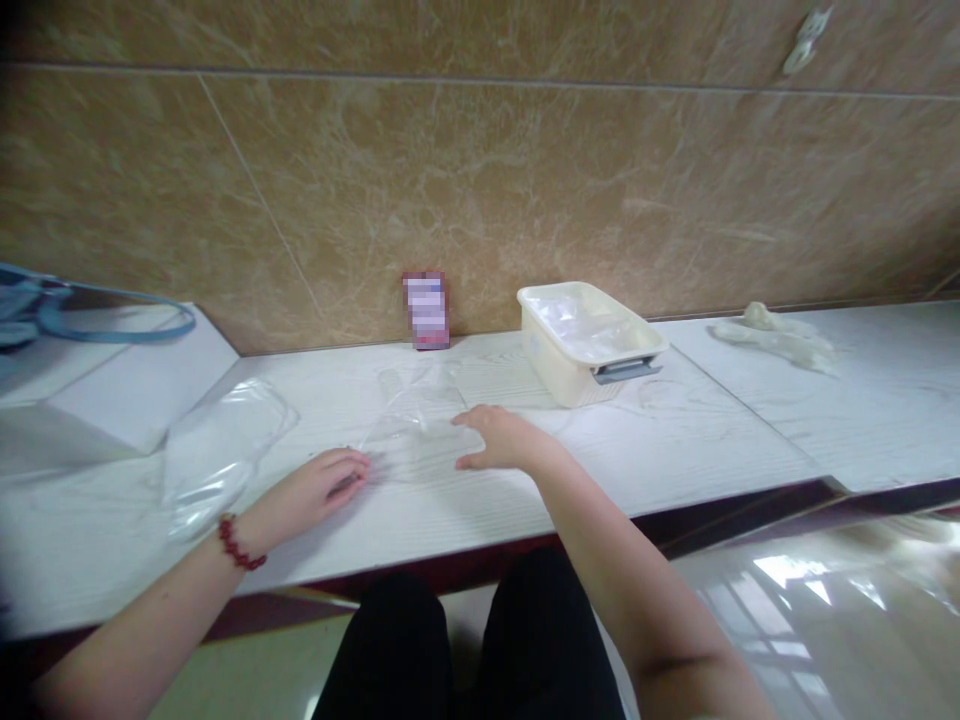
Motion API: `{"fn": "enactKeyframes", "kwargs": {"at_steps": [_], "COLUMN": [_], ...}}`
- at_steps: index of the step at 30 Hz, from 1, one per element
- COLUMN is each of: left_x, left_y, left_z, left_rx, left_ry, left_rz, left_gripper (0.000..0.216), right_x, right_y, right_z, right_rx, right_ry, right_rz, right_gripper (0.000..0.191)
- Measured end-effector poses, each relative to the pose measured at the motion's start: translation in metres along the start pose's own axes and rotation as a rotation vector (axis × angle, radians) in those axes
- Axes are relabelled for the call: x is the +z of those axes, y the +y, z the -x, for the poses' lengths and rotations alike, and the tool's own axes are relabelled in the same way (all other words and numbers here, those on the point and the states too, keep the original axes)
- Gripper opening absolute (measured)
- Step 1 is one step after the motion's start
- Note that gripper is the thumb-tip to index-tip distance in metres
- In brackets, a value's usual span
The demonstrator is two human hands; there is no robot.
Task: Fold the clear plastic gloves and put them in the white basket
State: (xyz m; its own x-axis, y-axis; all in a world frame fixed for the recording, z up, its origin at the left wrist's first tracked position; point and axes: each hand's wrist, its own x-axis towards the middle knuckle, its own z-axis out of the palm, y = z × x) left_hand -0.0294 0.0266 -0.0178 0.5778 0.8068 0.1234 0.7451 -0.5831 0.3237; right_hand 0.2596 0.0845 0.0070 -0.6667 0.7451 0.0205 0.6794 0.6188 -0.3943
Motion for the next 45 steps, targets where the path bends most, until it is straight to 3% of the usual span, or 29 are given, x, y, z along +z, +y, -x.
{"fn": "enactKeyframes", "kwargs": {"at_steps": [4, 10, 15, 19, 22, 26, 36, 39, 45], "left_x": [-0.003, -0.011, -0.011, 0.001, 0.012, 0.021, 0.005, -0.004, -0.012], "left_y": [0.006, 0.025, 0.04, 0.038, 0.031, 0.024, 0.021, 0.019, -0.005], "left_z": [0.002, 0.019, 0.035, 0.039, 0.036, 0.028, 0.024, 0.013, -0.04], "left_rx": [-0.057, -0.068, -0.073, -0.019, 0.008, -0.022, -0.068, -0.184, -0.526], "left_ry": [0.04, 0.065, 0.063, 0.1, 0.131, 0.152, 0.094, 0.16, 0.432], "left_rz": [0.014, 0.057, 0.101, 0.09, 0.052, 0.001, 0.109, 0.201, 0.508], "left_gripper": [0.022, 0.021, 0.019, 0.025, 0.036, 0.019, 0.019, 0.021, 0.023], "right_x": [0.024, 0.038, 0.036, 0.032, 0.03, 0.029, 0.027, 0.026, 0.023], "right_y": [-0.014, -0.017, -0.01, -0.008, -0.008, -0.005, 0.004, 0.003, 0.005], "right_z": [0.024, 0.025, 0.012, 0.007, 0.007, 0.008, 0.011, 0.002, -0.039], "right_rx": [-0.018, 0.038, -0.007, -0.098, -0.122, -0.17, -0.334, -0.272, 0.142], "right_ry": [0.111, 0.227, 0.084, -0.007, 0.006, 0.006, 0.002, 0.023, 0.191], "right_rz": [0.042, 0.113, 0.118, 0.161, 0.204, 0.256, 0.16, 0.033, -0.065], "right_gripper": [0.07, 0.06, 0.067, 0.053, 0.045, 0.038, 0.029, 0.028, 0.032]}}
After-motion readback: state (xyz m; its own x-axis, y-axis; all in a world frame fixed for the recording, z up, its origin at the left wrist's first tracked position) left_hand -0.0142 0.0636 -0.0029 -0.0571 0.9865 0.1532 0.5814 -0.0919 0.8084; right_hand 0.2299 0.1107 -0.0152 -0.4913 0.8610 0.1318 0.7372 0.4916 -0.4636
